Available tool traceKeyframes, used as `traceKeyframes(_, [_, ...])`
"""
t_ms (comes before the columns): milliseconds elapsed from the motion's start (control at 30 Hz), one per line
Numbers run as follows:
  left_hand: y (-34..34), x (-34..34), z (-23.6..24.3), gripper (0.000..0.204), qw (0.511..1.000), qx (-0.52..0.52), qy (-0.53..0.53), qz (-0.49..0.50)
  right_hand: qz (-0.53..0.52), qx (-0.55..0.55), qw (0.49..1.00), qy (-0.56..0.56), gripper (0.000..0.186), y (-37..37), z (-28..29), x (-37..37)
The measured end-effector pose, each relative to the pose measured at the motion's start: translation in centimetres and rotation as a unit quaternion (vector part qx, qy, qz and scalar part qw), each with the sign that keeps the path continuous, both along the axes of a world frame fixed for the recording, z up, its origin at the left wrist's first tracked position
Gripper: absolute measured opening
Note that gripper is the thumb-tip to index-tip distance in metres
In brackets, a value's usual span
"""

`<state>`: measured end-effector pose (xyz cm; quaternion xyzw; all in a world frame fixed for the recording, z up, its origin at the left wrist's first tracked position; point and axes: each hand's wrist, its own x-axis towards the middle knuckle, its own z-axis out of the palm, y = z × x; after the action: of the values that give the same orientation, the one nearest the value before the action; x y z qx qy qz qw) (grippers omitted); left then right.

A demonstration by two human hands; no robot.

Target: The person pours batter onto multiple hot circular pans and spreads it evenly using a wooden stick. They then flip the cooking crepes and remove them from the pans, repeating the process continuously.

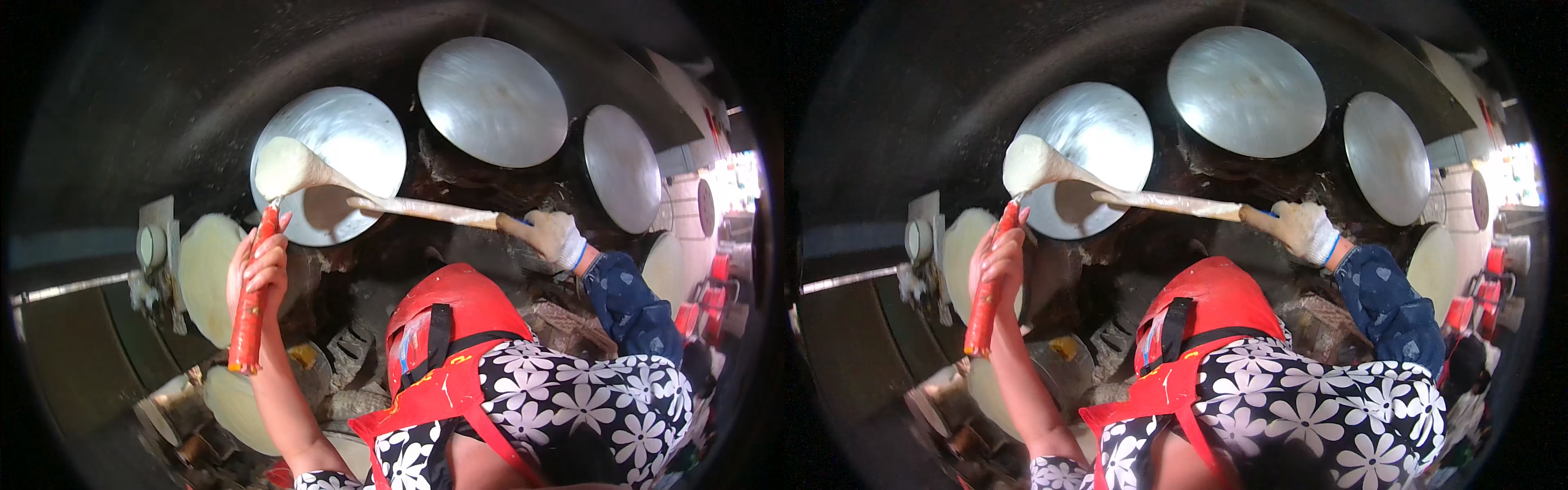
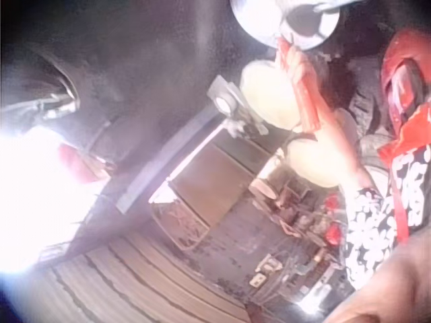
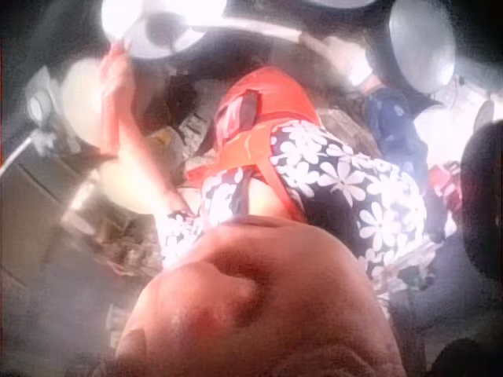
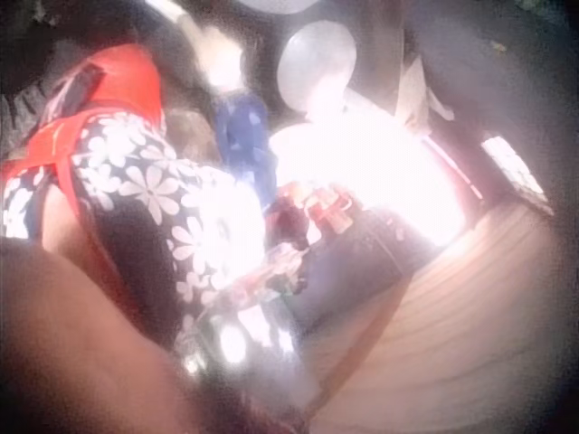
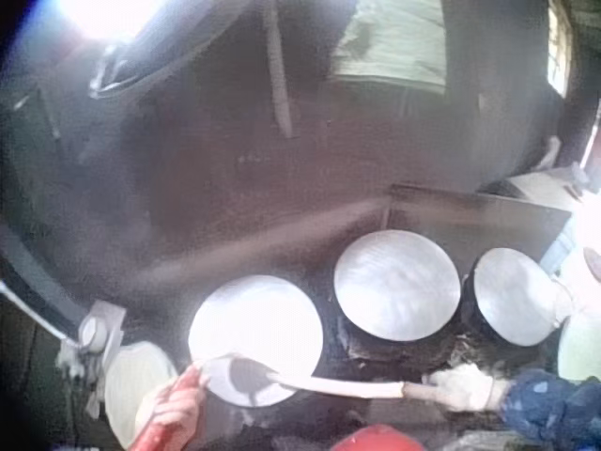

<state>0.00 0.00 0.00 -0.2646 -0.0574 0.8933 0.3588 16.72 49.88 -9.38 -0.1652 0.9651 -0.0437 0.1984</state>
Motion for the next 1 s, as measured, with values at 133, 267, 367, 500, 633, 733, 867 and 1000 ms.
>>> traceKeyframes(133, [6.0,-13.7,-1.2,0.056,0.992,-0.030,0.099,-0.068,-0.074,-0.052,0.989,0.117,0.057,1.5,-4.2,-6.2])
traceKeyframes(267, [11.7,-19.1,-7.7,0.037,0.969,-0.094,0.141,-0.181,-0.231,-0.138,0.949,0.165,0.065,-2.8,-5.9,-6.4])
traceKeyframes(367, [13.5,-20.5,-9.9,0.021,0.893,-0.329,0.210,-0.224,-0.319,-0.225,0.900,0.195,0.065,-9.7,-8.7,-8.6])
traceKeyframes(500, [15.4,-20.8,-12.7,0.019,0.733,-0.550,0.328,-0.231,-0.395,-0.297,0.846,0.200,0.064,-16.1,-11.0,-11.2])
traceKeyframes(633, [14.5,-21.2,-14.5,0.027,0.562,-0.658,0.455,-0.209,-0.440,-0.267,0.846,0.139,0.061,-19.1,-11.0,-12.1])
traceKeyframes(733, [12.8,-21.4,-15.2,0.048,0.403,-0.727,0.516,-0.206,-0.473,-0.281,0.828,0.108,0.062,-19.6,-10.8,-12.7])
traceKeyframes(867, [10.7,-21.6,-14.9,0.064,0.211,-0.787,0.550,-0.180,-0.486,-0.314,0.810,0.096,0.062,-22.1,-9.9,-14.4])
traceKeyframes(1000, [9.7,-22.7,-14.7,0.067,0.098,-0.797,0.580,-0.134,-0.498,-0.350,0.792,0.045,0.057,-26.4,-8.4,-17.7])
